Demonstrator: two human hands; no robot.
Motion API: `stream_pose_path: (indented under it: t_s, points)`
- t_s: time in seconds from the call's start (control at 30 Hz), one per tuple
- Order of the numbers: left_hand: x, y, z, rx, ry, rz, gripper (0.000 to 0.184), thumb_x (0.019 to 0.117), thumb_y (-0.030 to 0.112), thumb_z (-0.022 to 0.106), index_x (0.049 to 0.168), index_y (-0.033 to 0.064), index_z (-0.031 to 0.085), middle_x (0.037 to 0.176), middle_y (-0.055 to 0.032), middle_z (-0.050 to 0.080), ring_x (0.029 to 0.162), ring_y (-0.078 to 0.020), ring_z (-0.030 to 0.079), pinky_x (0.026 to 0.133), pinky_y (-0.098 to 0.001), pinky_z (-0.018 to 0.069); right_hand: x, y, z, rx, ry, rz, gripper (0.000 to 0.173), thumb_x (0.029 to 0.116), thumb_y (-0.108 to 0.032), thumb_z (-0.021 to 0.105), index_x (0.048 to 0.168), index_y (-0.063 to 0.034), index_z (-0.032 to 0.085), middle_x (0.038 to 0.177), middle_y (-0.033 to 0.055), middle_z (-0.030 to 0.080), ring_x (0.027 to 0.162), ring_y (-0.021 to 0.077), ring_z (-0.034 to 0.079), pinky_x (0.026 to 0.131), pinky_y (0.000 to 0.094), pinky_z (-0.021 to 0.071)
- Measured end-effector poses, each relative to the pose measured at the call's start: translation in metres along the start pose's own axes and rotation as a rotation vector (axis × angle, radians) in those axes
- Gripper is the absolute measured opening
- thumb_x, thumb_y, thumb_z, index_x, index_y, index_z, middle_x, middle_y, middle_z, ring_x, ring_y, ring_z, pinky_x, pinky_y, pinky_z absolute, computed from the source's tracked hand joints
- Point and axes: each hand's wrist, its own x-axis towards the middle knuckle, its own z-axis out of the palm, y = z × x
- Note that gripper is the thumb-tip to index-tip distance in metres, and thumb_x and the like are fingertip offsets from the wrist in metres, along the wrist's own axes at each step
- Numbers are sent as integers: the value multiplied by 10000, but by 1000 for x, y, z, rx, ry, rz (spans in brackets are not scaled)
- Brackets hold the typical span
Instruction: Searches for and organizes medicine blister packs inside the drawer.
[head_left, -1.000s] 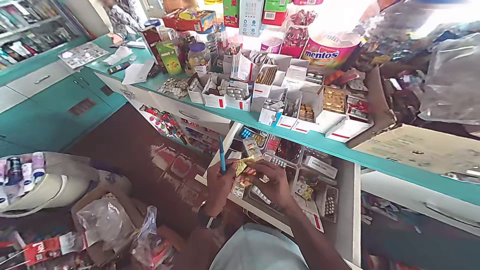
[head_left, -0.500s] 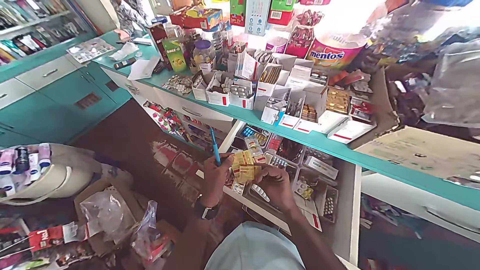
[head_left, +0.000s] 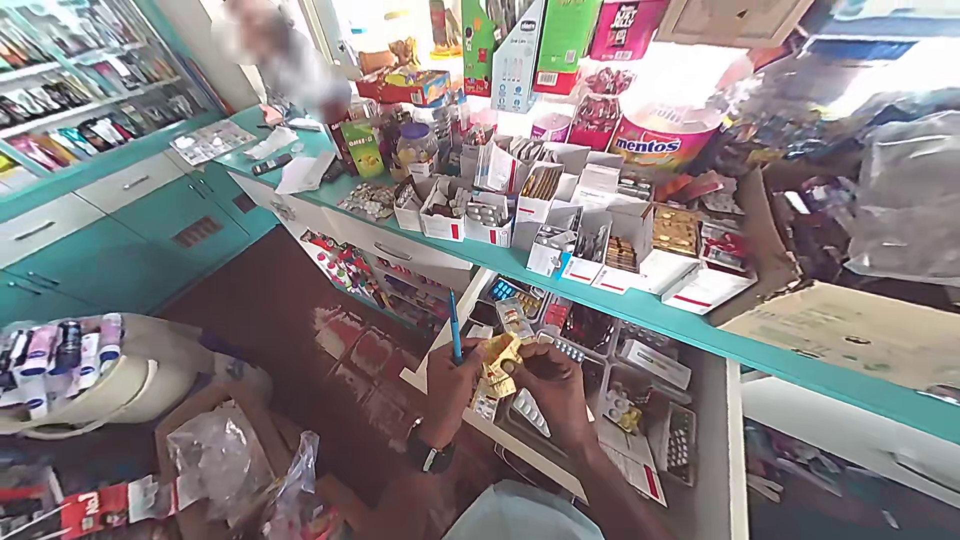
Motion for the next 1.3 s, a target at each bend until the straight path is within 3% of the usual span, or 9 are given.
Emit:
stream_pose_path:
  t_s: [0.1, 0.23, 0.3, 0.43, 0.67, 0.97, 1.17, 1.23, 1.3]
  points:
    - [2, -3, 6, 39, 0, 7, 151, 977, 108, 640, 1041, 15, 742, 715, 5, 634, 489, -24, 445, 448, -202, 387, 5, -5, 0, 8, -24, 81, 514, 797, -15, 815, 1279, 23, 641, 945, 109, 748, 759, 185, 718, 670, 326, 625]
    - [-6, -23, 13, 71, 29, 63, 461, 969, 168, 635, 1388, -3, 552, 997, -80, 698, 765, -98, 637, 691, -290, 558, 6, 9, 3, 81, 85, 104, 250, 858, -4, 717, 1107, 2, 690, 903, 72, 751, 752, 149, 718, 675, 314, 624]
    - [-14, -30, 21, 65, 18, 53, 604, 922, 122, 688, 1446, -42, 435, 1031, -136, 686, 756, -130, 636, 675, -310, 553, 8, 6, 1, 112, 127, 135, 219, 902, 20, 668, 1118, -7, 644, 875, 37, 747, 743, 126, 719, 682, 310, 628]
    - [-15, -41, 24, 146, -27, 177, 314, 876, 31, 717, 1178, -42, 673, 979, -84, 705, 748, -56, 612, 710, -250, 543, 8, 5, -3, 105, 136, 164, 402, 931, 49, 626, 1325, 3, 562, 925, -3, 757, 773, 90, 725, 713, 288, 626]
    - [-11, -40, 14, 216, 18, 124, 117, 855, 63, 777, 932, -24, 777, 801, -57, 751, 624, 10, 604, 622, -188, 516, 3, 8, 2, 131, 176, 161, 322, 930, 68, 618, 1218, -65, 560, 902, -2, 763, 756, 124, 746, 685, 324, 646]
    - [-14, -42, 8, 312, -45, 226, 199, 985, 114, 592, 1058, -53, 674, 829, -83, 668, 655, -106, 616, 627, -300, 562, -2, -7, 8, 182, 160, 295, 279, 994, -41, 593, 1269, 9, 595, 993, 147, 738, 817, 242, 742, 687, 406, 647]
    - [2, -34, -15, 333, -123, 290, 170, 989, 98, 565, 1027, -39, 659, 863, -26, 651, 707, -17, 590, 653, -195, 519, 9, -11, -23, 197, 186, 134, 156, 1008, -14, 522, 1076, -57, 655, 765, -4, 670, 551, 36, 558, 504, 191, 488]
    - [4, -33, -19, 346, -139, 337, 145, 986, 86, 567, 1002, -31, 652, 846, -16, 635, 704, 2, 565, 650, -163, 487, 10, -12, -38, 286, 128, 111, 178, 956, 9, 588, 1050, -54, 725, 850, 35, 726, 653, 76, 646, 622, 238, 573]
    - [6, -32, -22, 397, -156, 362, 159, 995, 101, 566, 1009, -29, 657, 867, -34, 655, 731, -16, 586, 677, -175, 500, 9, -10, -50, 326, 7, 31, 204, 911, -119, 724, 1097, -41, 757, 1013, 87, 753, 847, 135, 716, 788, 299, 613]
